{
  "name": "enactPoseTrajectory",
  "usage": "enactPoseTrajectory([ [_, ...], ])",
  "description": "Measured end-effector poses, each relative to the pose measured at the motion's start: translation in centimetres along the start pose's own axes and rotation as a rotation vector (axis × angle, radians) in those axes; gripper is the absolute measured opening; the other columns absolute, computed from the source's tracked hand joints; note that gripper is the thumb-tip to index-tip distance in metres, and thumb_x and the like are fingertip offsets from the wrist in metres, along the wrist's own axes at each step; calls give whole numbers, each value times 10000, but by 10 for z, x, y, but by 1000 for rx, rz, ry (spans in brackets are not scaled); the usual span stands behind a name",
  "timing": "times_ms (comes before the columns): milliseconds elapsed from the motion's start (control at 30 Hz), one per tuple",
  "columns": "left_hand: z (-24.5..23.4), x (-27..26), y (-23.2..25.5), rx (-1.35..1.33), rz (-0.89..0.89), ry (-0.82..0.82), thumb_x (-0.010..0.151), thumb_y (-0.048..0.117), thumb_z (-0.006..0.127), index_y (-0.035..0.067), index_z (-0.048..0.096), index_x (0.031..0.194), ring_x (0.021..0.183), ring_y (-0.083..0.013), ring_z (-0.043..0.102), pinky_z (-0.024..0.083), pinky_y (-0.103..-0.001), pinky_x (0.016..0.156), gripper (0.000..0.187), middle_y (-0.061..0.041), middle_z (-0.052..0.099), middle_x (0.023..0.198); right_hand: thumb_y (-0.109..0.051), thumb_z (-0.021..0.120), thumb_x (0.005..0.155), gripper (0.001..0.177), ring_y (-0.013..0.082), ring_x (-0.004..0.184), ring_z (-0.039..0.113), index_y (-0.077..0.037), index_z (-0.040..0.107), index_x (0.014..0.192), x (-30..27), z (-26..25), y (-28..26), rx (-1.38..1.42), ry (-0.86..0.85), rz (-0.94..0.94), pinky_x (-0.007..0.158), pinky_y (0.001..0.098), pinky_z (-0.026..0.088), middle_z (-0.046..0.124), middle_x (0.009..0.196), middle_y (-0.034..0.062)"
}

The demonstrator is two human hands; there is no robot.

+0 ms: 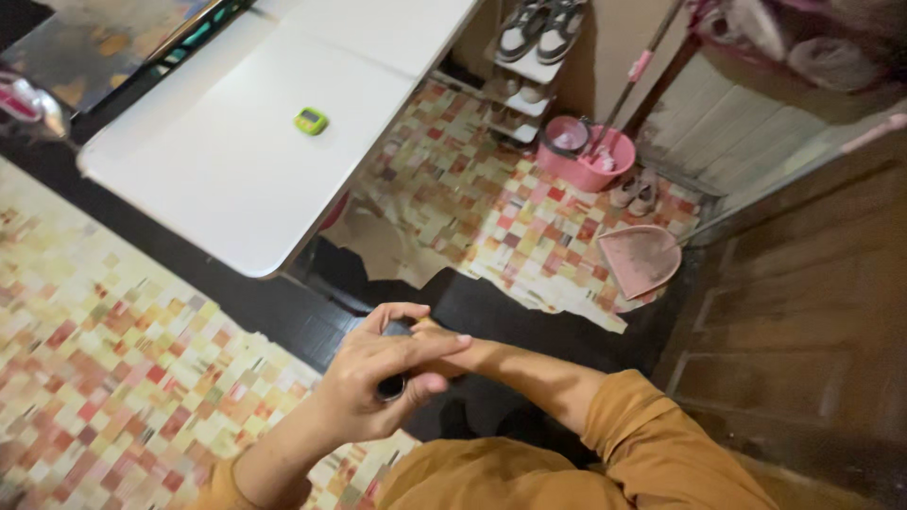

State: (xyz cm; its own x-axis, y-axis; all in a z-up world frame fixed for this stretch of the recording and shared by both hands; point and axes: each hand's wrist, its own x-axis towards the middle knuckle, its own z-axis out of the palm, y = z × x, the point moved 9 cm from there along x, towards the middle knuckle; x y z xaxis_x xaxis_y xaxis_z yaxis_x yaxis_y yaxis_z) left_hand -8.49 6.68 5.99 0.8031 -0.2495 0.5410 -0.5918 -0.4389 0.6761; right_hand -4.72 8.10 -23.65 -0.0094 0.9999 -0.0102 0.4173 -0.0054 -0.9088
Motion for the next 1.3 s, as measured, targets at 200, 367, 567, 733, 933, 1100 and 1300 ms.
enactPoseTrajectory([
  [200,78,25,-61,-191,-34,68,982,157,706,59,697,1282,795,-176,722,482,-464,1091,316,-18,740,853,-324,617,922,199,223,991,717,-246,760,1036,-103,-68,87,-270,33,108,828,443,500,774,1030,-16],
  [367,157,69,-91,-250,-65,75,973,111,700,74,703,1272,808,-186,699,494,-455,1112,302,-17,709,813,-367,643,935,182,171,1019,711,-274,759,1040,-190,-116,165,-383,96,268,936,448,500,785,1053,-47],
  [567,260,129,-129,-251,6,93,900,94,754,121,687,1188,1093,-299,685,510,-403,1023,297,-101,737,1115,-248,837,800,710,309,1380,495,-115,563,1442,-311,-227,78,-545,369,31,1130,416,407,548,1500,188],
  [733,370,145,-186,-330,-114,-87,798,37,701,147,704,1113,1078,-301,710,548,-400,955,333,-84,751,1088,-439,825,784,931,313,1463,364,-63,386,1514,-390,-296,-97,-328,423,107,1188,493,243,433,1533,160],
  [933,440,137,-221,-259,-252,-439,837,166,715,129,690,1203,932,-347,721,554,-418,846,368,-140,712,1075,-275,745,937,109,212,1300,680,-167,736,952,-390,-257,-151,-385,515,167,1274,625,144,778,1088,-21],
  [1100,418,111,-175,-236,-71,-480,897,323,755,50,523,1169,1018,-374,673,531,-445,851,449,-175,669,1078,-251,754,898,145,140,1115,738,-151,667,839,-400,-237,-210,-499,521,144,1226,633,190,765,912,-68],
  [1300,356,90,-161,-242,-147,-543,913,390,771,67,472,1206,910,-382,680,522,-454,779,529,-162,675,953,-150,669,965,59,173,1103,708,-95,690,956,-400,-252,-221,-315,582,98,1225,589,214,767,972,-39],
])
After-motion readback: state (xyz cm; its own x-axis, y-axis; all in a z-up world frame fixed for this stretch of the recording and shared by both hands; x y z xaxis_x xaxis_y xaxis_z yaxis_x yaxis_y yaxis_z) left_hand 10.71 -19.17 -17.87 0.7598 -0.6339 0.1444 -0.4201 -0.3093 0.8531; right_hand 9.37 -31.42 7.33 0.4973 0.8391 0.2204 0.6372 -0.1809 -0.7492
